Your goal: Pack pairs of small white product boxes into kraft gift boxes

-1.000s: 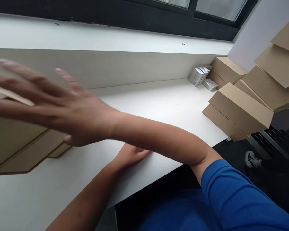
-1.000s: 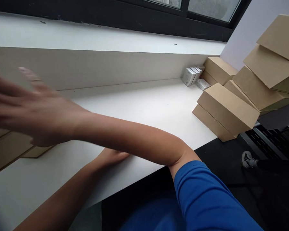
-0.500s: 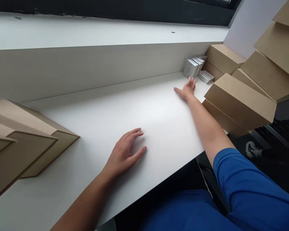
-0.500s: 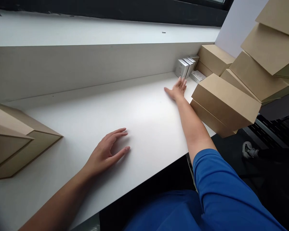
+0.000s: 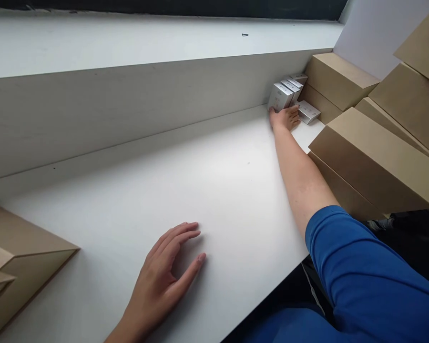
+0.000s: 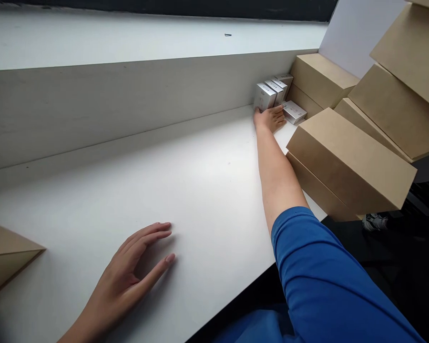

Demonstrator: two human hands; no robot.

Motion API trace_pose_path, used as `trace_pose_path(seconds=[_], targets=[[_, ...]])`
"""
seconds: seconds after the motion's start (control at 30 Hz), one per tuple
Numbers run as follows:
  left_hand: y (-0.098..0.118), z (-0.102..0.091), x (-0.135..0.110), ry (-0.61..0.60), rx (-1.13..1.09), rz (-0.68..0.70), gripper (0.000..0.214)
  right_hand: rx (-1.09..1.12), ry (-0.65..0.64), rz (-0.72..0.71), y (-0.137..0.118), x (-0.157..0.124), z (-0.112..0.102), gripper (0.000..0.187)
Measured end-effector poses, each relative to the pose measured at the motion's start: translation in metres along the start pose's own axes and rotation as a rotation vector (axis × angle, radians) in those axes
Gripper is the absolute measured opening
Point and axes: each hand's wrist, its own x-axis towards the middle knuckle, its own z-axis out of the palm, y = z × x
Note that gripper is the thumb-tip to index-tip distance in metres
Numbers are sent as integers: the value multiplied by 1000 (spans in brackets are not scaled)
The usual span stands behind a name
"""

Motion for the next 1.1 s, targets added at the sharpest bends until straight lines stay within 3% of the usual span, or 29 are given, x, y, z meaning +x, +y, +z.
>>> trace_pose_path(seconds=[0.13, 0.5, 0.9, 1.1], targets=[[0, -1, 1, 6, 6, 20, 29, 0, -1, -1, 1, 10, 7, 79], [-1, 1, 0, 0, -15, 3, 28, 31, -99, -116, -9, -15, -14, 75], [-5, 5, 1, -44, -113, -73, 36, 57, -277, -225, -22, -97, -67, 67], [0, 5, -3, -63, -168, -273, 61, 61, -410, -367, -22, -159, -97, 65]])
